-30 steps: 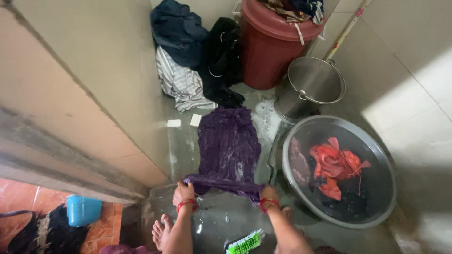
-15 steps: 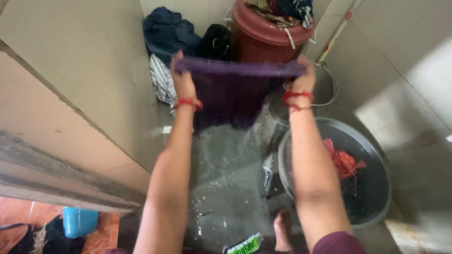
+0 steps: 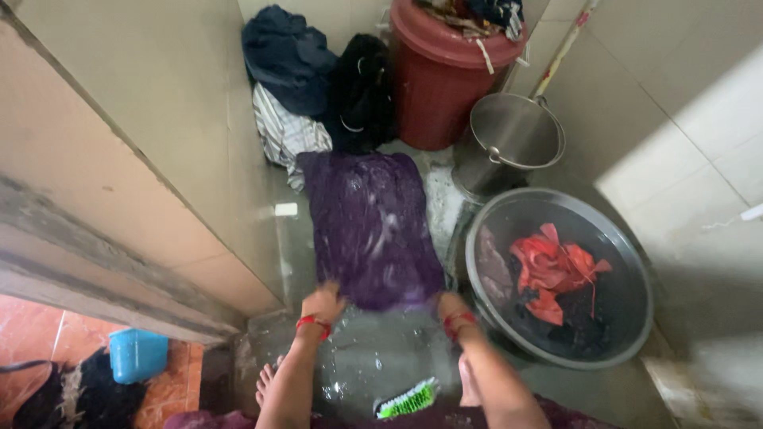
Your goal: The person hand-washes a purple garment on a wet tiled floor using a bar of soap and a scrub brush. They scrub the fabric, rinse it under running water from a tap, and wring it out before placing it into a basin.
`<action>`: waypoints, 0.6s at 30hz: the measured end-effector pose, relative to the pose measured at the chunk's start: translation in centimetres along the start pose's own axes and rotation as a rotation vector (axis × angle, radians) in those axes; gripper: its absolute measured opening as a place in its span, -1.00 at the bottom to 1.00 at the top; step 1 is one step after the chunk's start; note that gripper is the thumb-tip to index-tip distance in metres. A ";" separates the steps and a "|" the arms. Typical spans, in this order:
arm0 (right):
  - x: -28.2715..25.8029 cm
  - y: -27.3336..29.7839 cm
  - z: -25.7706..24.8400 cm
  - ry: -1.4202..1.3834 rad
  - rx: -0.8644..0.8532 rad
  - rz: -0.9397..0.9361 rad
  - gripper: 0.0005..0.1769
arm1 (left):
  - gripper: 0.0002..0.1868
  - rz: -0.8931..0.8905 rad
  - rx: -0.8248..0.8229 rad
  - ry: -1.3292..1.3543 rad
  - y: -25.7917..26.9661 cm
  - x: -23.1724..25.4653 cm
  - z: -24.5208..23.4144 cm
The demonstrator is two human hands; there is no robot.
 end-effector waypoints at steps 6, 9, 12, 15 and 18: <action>-0.2 -0.8 3.9 0.372 -0.142 -0.194 -0.69 | -0.62 -0.008 0.027 -0.322 3.4 -1.5 4.5; -2.2 -4.6 -1.4 0.437 0.267 -0.246 -0.68 | -0.70 0.165 -0.060 -0.459 1.7 1.1 5.0; -1.5 -6.0 -8.3 0.283 0.714 -0.409 -0.76 | -0.71 0.288 -0.189 -0.417 1.6 4.9 7.7; 2.0 -4.3 -12.2 0.368 0.587 -0.388 -0.70 | -0.44 0.419 -0.420 -0.306 4.7 8.8 12.8; 5.7 -0.6 -13.2 0.832 0.284 0.078 -0.46 | -0.07 0.561 -0.551 -0.487 9.3 10.4 17.6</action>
Point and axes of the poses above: each hand's wrist, its own y-axis away from the middle knuckle, its own z-axis out of the palm, x = y × z, the point moved 2 cm from there along -y, towards the middle knuckle, and after that the axes turned 14 degrees about -x, right-handed, at the moved point
